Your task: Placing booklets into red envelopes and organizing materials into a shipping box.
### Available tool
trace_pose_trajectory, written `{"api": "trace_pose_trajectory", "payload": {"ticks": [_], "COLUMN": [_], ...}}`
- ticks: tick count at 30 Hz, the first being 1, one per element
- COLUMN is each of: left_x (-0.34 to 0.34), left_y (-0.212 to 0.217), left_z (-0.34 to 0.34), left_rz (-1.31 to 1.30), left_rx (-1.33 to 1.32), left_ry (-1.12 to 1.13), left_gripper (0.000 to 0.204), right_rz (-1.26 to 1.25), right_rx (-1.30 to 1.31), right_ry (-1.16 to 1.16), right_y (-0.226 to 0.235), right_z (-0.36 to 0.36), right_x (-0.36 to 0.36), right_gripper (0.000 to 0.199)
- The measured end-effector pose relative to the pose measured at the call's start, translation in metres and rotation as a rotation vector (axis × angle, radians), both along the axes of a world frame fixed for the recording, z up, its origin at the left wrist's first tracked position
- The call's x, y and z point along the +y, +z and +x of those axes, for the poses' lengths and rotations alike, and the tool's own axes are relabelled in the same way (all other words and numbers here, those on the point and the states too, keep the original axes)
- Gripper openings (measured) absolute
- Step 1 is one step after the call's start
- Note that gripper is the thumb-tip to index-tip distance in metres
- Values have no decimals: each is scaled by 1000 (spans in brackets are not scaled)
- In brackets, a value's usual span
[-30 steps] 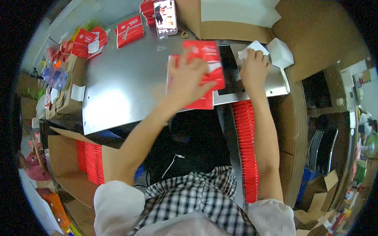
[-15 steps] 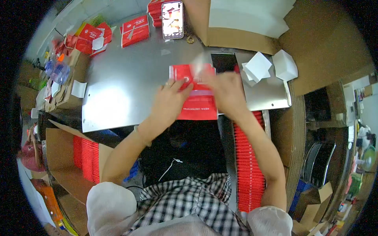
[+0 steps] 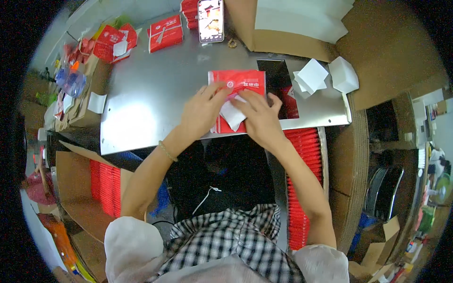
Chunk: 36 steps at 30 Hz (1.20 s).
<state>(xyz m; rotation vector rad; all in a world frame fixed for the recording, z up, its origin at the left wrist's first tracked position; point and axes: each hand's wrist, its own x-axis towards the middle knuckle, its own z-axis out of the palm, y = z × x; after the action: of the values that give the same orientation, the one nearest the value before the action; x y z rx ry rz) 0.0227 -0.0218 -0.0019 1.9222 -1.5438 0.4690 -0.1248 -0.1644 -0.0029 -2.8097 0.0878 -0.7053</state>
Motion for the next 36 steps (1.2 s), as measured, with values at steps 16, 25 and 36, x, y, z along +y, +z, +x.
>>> {"api": "trace_pose_trajectory", "payload": {"ticks": [16, 25, 36], "left_x": [5, -13, -13], "left_y": [8, 14, 33], "left_z": [-31, -37, -6], "left_rz": [94, 295, 498], "left_rx": [110, 176, 360], "left_ry": [-3, -37, 27], "left_gripper": [31, 42, 69], "right_rz": [536, 109, 251], "right_rx": [-33, -145, -44], "right_ry": [16, -326, -151], "right_y": [15, 9, 7], "right_z": [-16, -34, 22], "right_x": [-71, -173, -35], "right_gripper": [32, 23, 18]}}
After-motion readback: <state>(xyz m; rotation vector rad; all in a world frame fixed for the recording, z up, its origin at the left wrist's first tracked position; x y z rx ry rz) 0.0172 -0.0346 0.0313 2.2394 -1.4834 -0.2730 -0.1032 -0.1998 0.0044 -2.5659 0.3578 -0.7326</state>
